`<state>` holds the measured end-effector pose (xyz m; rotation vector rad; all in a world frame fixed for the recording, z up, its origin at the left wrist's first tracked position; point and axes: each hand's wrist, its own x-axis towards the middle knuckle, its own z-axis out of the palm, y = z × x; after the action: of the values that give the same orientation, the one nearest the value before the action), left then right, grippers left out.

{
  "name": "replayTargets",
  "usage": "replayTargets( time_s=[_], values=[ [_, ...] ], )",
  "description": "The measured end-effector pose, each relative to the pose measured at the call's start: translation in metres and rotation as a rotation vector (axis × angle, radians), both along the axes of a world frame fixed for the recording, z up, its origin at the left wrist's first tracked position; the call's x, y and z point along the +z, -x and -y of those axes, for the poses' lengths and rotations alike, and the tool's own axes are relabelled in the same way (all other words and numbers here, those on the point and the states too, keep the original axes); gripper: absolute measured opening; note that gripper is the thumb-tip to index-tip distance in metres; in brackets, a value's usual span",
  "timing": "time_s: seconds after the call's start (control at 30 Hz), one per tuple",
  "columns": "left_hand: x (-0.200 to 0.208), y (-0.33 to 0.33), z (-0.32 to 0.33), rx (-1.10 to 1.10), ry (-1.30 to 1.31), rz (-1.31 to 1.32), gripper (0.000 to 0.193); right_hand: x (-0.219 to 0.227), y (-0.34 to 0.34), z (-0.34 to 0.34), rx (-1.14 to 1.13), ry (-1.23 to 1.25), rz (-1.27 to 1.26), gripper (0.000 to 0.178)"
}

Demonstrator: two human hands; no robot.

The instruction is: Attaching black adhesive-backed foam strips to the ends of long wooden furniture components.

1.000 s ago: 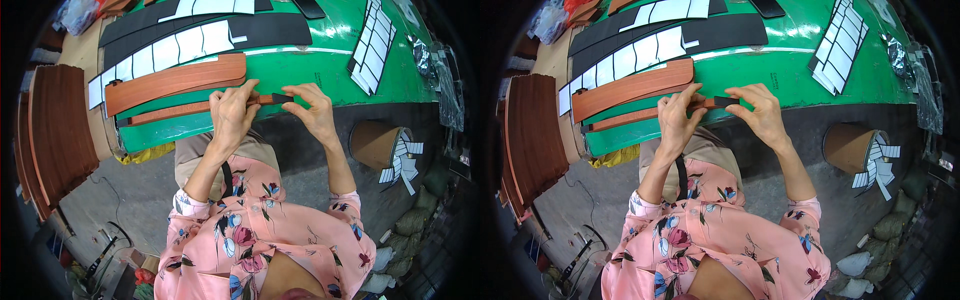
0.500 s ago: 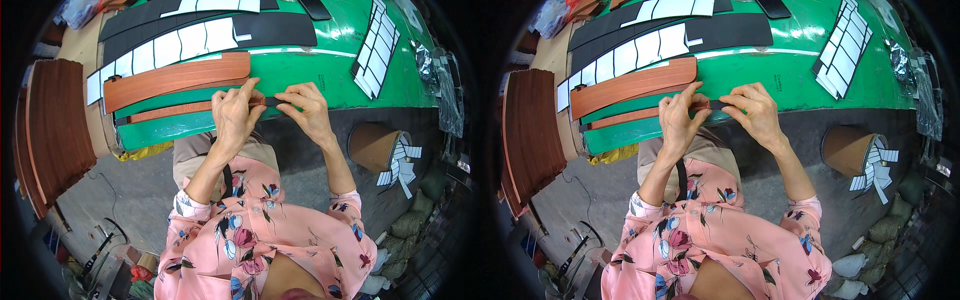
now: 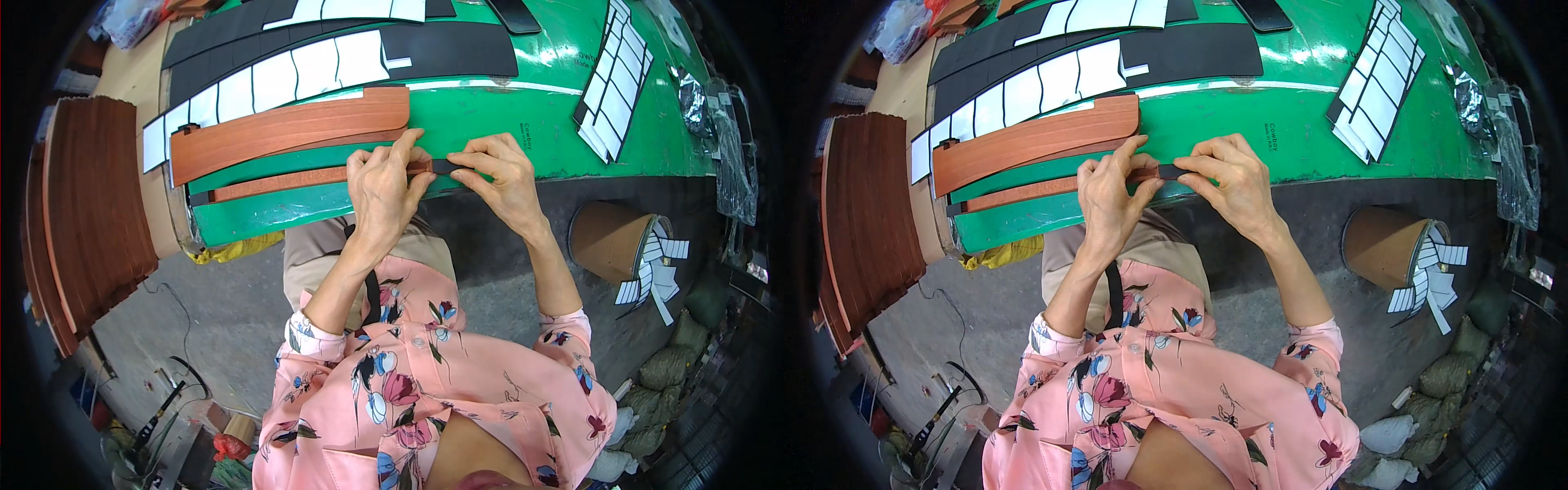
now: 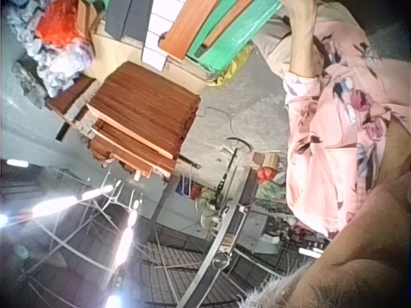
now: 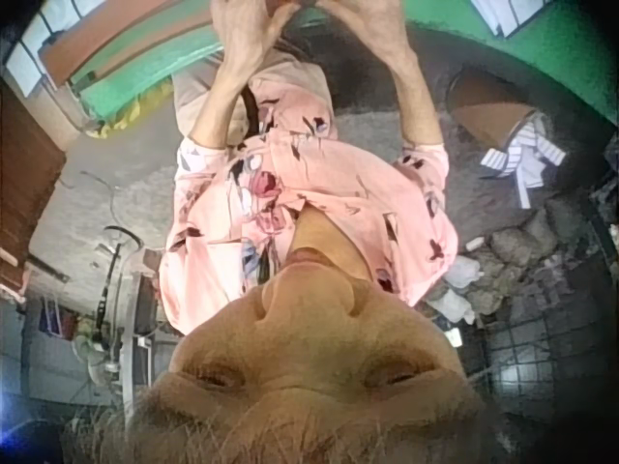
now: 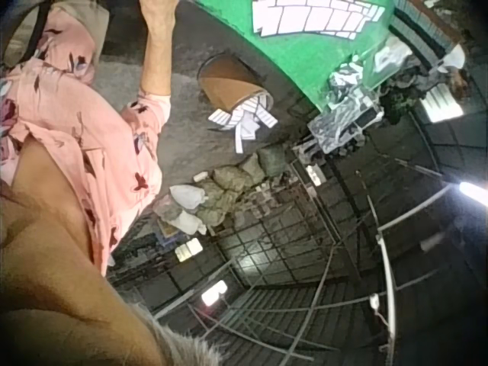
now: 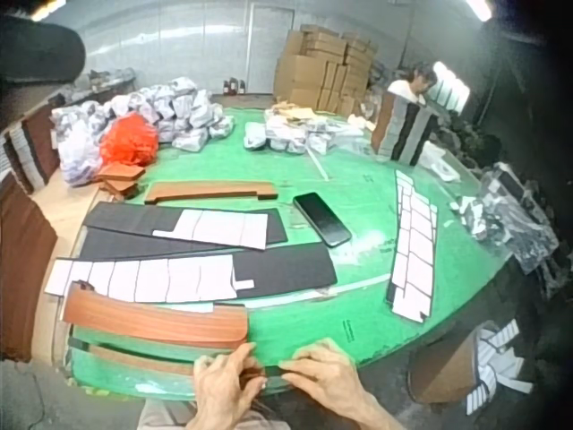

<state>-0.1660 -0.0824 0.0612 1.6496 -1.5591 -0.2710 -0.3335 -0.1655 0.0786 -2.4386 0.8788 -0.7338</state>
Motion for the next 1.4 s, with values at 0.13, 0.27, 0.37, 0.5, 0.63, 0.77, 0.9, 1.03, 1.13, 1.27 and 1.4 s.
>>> replayTargets(
  time_s=[0.13, 0.27, 0.37, 0.5, 0.63, 0.77, 0.9, 1.03, 1.13, 1.27, 1.4],
  values=[
    [-0.0004, -0.0001, 0.0001, 0.000, 0.003, -0.004, 0.058, -0.0004, -0.0009, -0.0002, 0.002, -0.006, 0.002, 0.020],
    [0.0007, 0.0000, 0.0003, -0.001, -0.008, -0.012, 0.056, -0.0013, -0.0008, -0.0002, -0.003, 0.003, 0.005, 0.020],
    [0.0010, -0.0002, 0.0003, 0.004, -0.006, -0.007, 0.055, -0.0012, -0.0008, 0.0002, -0.004, -0.005, 0.011, 0.021],
    [0.0006, -0.0012, -0.0003, -0.007, -0.022, -0.006, 0.052, -0.0029, -0.0001, 0.0006, 0.000, -0.026, 0.015, 0.021],
    [0.0017, -0.0013, -0.0004, -0.007, -0.031, -0.005, 0.048, -0.0030, 0.0002, 0.0009, -0.002, -0.029, 0.020, 0.021],
    [0.0020, -0.0016, -0.0001, -0.004, -0.039, -0.008, 0.047, -0.0025, -0.0004, 0.0010, -0.002, -0.043, 0.024, 0.021],
    [0.0033, -0.0030, -0.0003, -0.010, -0.058, -0.017, 0.045, -0.0035, 0.0008, 0.0037, 0.008, -0.159, 0.030, 0.022],
    [0.0072, -0.0026, -0.0010, -0.011, -0.100, -0.053, 0.044, -0.0035, 0.0025, 0.0058, 0.015, -0.315, 0.085, 0.022],
    [0.0043, -0.0016, -0.0011, -0.011, -0.088, -0.062, 0.043, -0.0045, 0.0050, 0.0050, -0.014, -0.362, 0.135, 0.022],
    [0.0032, -0.0031, -0.0016, -0.003, -0.106, -0.050, 0.042, -0.0015, 0.0012, 0.0010, -0.010, -0.189, 0.056, 0.022],
    [0.0042, -0.0025, -0.0012, 0.002, -0.092, -0.041, 0.043, -0.0010, -0.0008, 0.0000, -0.001, -0.079, 0.031, 0.021]
  ],
)
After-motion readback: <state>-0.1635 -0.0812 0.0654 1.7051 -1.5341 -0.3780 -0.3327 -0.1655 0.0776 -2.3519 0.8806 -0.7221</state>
